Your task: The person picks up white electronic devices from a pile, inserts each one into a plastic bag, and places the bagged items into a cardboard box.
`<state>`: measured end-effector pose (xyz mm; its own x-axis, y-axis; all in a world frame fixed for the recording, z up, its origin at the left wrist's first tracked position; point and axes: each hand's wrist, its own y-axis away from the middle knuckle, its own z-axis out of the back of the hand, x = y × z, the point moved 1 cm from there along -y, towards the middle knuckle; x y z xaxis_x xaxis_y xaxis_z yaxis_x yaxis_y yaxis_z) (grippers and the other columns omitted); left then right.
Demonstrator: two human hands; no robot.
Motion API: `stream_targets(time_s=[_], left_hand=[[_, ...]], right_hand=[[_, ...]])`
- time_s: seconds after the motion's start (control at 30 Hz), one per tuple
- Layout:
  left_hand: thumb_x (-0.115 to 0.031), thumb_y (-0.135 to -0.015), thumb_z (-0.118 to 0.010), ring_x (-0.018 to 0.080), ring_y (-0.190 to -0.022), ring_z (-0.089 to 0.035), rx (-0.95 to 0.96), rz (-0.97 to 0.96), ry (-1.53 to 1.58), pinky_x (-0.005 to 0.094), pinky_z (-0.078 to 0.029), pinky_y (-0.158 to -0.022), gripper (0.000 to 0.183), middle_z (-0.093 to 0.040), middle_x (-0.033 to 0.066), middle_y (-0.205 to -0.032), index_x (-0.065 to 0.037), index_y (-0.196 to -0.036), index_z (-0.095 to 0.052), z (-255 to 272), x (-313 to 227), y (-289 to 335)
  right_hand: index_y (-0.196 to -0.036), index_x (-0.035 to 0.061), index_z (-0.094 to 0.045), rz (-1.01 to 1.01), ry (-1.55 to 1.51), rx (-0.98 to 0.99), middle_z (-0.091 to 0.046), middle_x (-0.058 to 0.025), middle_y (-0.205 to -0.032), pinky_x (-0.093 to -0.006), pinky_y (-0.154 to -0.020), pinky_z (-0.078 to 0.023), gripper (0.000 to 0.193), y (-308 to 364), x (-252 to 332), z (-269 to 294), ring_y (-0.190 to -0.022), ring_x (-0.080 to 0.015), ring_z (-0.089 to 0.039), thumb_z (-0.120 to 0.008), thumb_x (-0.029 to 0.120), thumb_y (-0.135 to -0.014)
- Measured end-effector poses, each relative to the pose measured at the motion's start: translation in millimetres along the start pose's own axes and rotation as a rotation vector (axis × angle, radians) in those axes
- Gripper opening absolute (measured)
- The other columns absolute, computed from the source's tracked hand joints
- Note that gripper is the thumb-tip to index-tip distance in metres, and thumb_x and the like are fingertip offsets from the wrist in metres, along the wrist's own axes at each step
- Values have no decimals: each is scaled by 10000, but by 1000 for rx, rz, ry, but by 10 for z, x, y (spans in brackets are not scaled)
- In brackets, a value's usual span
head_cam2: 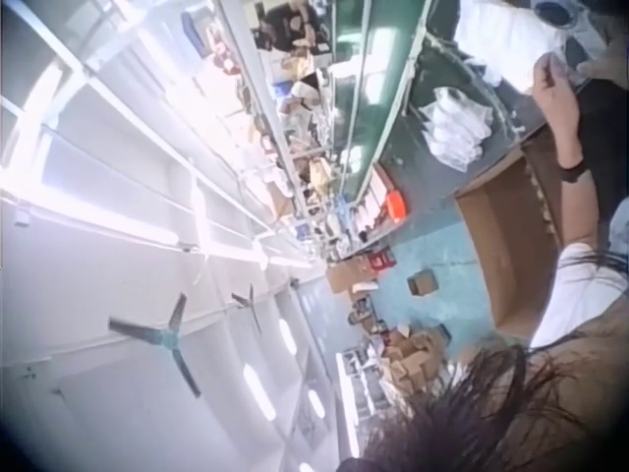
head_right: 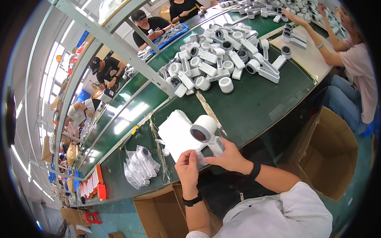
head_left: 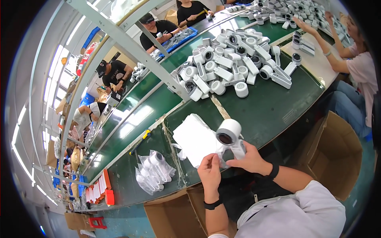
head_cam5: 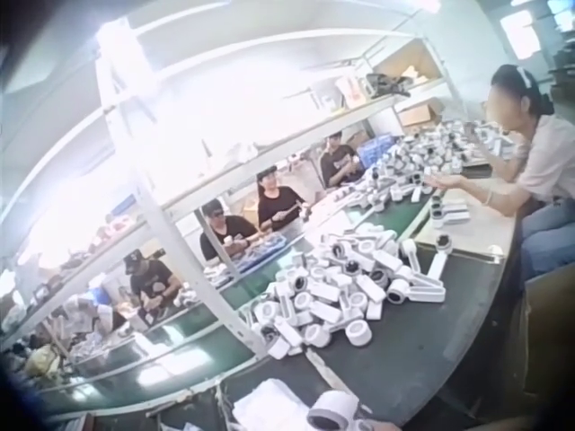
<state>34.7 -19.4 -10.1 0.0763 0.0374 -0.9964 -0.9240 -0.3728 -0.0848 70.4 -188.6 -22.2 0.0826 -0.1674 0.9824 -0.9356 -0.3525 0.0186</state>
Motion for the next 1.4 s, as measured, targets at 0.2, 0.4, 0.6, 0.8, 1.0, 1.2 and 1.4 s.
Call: stream_targets(time_s=[0.2,0.4,0.6,0.8,1.0,1.2,1.4], left_hand=[[-137,-953,-631,94,-691,-598,7,10,41,231,-492,-661,176,-655,40,-793,34,-991,-640,-16,49,16],[-100,-988,-547,147,-766,-616,-170,120,568,298,-537,-721,126,-626,77,-899,3,-1060,-550,35,123,-51],[-102,-992,-538,138,-754,-589,-241,97,490,281,-516,-654,106,-603,53,-921,-6,-1036,-544,-73,135,-50],[-106,-975,-571,89,-614,-542,-158,23,256,233,-443,-550,124,-593,27,-781,13,-1006,-578,-127,-25,-17],[-133,-949,-629,73,-626,-540,-18,62,109,215,-429,-556,178,-617,23,-793,32,-1013,-617,-136,-107,-47],[-113,-939,-643,32,-665,-519,31,2,15,192,-408,-585,130,-615,-22,-769,16,-954,-655,-3,-103,-36],[-81,-921,-645,103,-730,-574,54,-159,-164,227,-449,-643,90,-636,32,-821,9,-917,-649,50,-91,8]], right_hand=[[-1007,3,-609,2,-83,-55,-659,-42,-911,-282,-757,-501,335,-165,15,-242,-840,-106,-602,-764,152,-751],[-946,28,-594,29,-70,-249,-614,8,-834,-258,-683,-468,210,-193,-82,-151,-758,-78,-559,-703,71,-772],[-961,25,-594,7,-59,-254,-618,5,-839,-266,-691,-471,214,-58,-18,-31,-768,-83,-565,-715,93,-799],[-1170,32,-593,83,167,223,-663,-58,-928,-290,-776,-495,420,225,127,548,-839,-117,-603,-747,153,-799],[-1447,80,-378,-61,528,619,-700,-92,-925,-319,-721,-519,768,195,524,635,-766,-207,-665,-757,176,-786],[-1511,156,-289,-43,522,741,-678,-123,-907,-344,-709,-519,736,-49,368,599,-707,-246,-634,-629,256,-866],[-1428,126,-444,-199,417,472,-652,-94,-864,-299,-621,-508,575,9,321,457,-613,-150,-597,-615,260,-895]])
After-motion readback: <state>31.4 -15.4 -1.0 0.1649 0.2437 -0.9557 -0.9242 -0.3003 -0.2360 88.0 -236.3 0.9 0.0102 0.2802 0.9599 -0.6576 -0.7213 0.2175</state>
